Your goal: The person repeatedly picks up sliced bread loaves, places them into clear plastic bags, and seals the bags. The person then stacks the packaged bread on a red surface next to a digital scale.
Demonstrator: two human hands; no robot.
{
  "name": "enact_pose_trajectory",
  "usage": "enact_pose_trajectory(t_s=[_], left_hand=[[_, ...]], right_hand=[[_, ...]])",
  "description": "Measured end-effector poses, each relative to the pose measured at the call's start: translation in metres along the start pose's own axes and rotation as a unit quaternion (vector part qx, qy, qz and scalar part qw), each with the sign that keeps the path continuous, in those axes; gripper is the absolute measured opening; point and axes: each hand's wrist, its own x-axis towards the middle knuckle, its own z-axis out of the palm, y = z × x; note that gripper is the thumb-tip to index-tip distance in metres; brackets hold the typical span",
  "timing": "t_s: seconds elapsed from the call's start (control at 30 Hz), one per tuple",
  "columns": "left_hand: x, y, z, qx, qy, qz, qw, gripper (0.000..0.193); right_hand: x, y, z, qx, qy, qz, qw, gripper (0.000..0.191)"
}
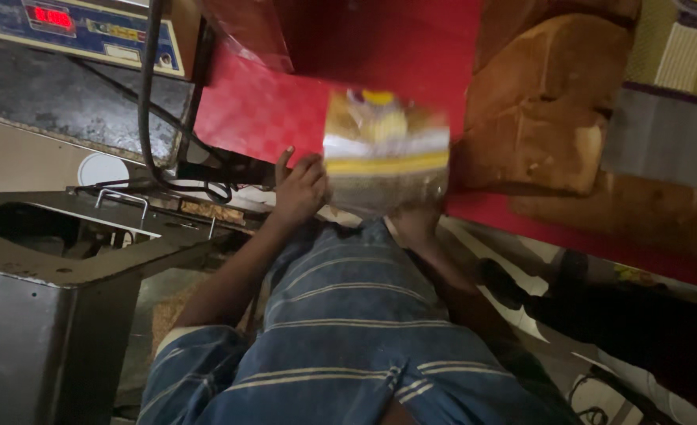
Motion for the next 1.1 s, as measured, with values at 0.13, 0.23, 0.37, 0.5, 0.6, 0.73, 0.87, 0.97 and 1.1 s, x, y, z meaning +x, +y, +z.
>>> enact_pose_trajectory(t_s=[0.13, 0.23, 0.37, 0.5, 0.6, 0.73, 0.87, 0.97, 1.1], left_hand=[[0.011, 0.000, -0.013, -0.062, -0.010, 0.057, 0.996, 0.008], [0.039, -0.001, -0.020, -0.105, -0.044, 0.006, 0.994, 0.005], [0.094, 0.003, -0.032, -0.128, -0.050, -0.064, 0.988, 0.017], [0.176, -0.017, -0.070, -0.368, -0.008, -0.214, 0.905, 0.044], [0.234, -0.045, -0.126, -0.664, -0.031, -0.230, 0.711, 0.034], [0.259, -0.045, -0.219, -0.530, -0.059, -0.140, 0.834, 0.018], [0.212, -0.021, -0.307, -0.284, -0.022, 0.004, 0.959, 0.025], [0.177, -0.002, -0.329, -0.364, -0.052, 0.017, 0.930, 0.020], [0.127, 0.011, -0.311, -0.326, -0.085, 0.000, 0.942, 0.040]], right_hand=[[0.011, 0.012, -0.014, -0.003, 0.070, -0.031, 0.997, 0.024], [0.033, 0.004, -0.048, -0.004, 0.124, -0.071, 0.990, 0.020], [0.090, -0.029, -0.106, 0.239, -0.008, 0.130, 0.962, 0.056], [0.165, -0.048, -0.176, 0.448, 0.076, 0.158, 0.877, 0.053], [0.217, -0.045, -0.238, 0.519, 0.168, 0.138, 0.827, 0.036], [0.247, -0.065, -0.298, 0.596, 0.231, 0.079, 0.765, 0.026], [0.251, -0.096, -0.341, 0.568, 0.131, -0.047, 0.811, 0.023], [0.272, -0.118, -0.367, 0.466, -0.008, -0.216, 0.858, 0.022], [0.331, -0.157, -0.370, 0.249, -0.095, -0.489, 0.831, 0.021]])
